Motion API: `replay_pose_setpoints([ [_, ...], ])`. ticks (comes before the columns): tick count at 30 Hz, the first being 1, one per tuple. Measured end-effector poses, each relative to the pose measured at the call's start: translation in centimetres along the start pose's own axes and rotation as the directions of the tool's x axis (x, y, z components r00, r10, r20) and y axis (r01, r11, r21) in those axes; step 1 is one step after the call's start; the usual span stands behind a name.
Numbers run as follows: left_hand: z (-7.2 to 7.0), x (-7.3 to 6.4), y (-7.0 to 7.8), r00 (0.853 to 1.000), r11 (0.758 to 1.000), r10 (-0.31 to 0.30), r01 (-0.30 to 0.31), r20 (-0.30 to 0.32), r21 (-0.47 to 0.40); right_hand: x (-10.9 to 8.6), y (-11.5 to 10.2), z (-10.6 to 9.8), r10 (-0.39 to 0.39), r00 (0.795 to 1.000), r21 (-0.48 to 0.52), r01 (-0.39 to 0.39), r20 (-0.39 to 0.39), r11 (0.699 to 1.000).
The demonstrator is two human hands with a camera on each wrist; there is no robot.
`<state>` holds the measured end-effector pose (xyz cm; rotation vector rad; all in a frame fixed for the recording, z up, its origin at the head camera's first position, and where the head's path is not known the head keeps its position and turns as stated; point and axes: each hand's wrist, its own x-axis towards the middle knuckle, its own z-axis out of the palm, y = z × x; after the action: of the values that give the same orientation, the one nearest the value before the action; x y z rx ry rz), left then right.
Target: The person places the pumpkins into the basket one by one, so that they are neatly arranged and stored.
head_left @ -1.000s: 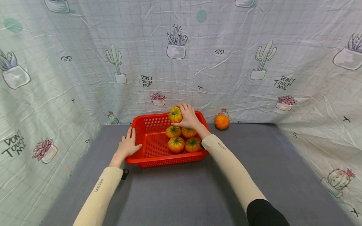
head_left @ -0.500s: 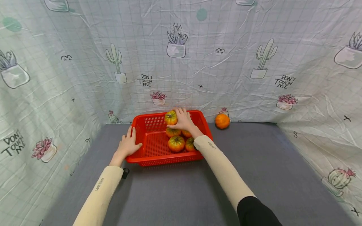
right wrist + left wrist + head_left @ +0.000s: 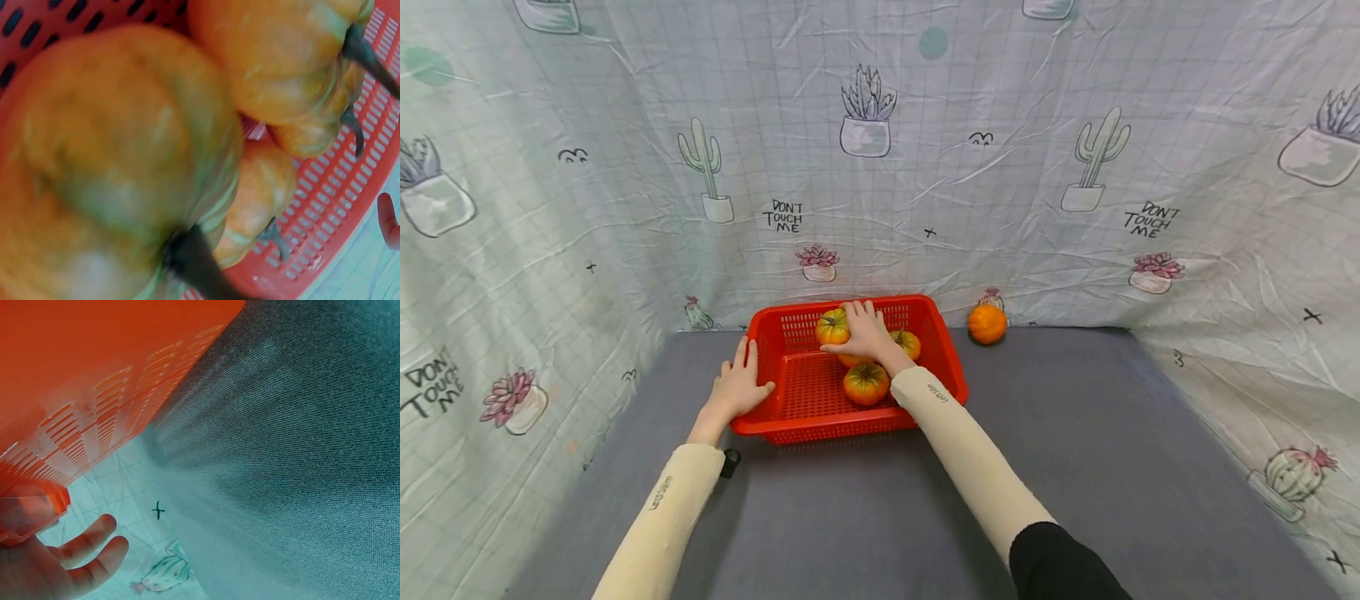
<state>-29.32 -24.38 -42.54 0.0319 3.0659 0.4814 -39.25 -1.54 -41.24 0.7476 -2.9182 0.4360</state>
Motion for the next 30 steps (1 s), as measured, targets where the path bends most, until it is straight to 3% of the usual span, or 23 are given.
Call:
replay_pose_setpoints([
  [20, 0.0, -0.2, 0.1, 1.000, 1.000, 0.001, -0.001, 0.005, -0.005, 0.7, -2.4, 1.3, -0.082, 0.996, -0.042, 0.084, 0.045, 0.996],
  [30, -0.1, -0.1, 0.1, 1.000, 1.000, -0.006, 0.006, 0.003, -0.016, 1.0, -3.4, 1.6, -0.061, 0.995, -0.056, 0.065, 0.081, 0.996],
])
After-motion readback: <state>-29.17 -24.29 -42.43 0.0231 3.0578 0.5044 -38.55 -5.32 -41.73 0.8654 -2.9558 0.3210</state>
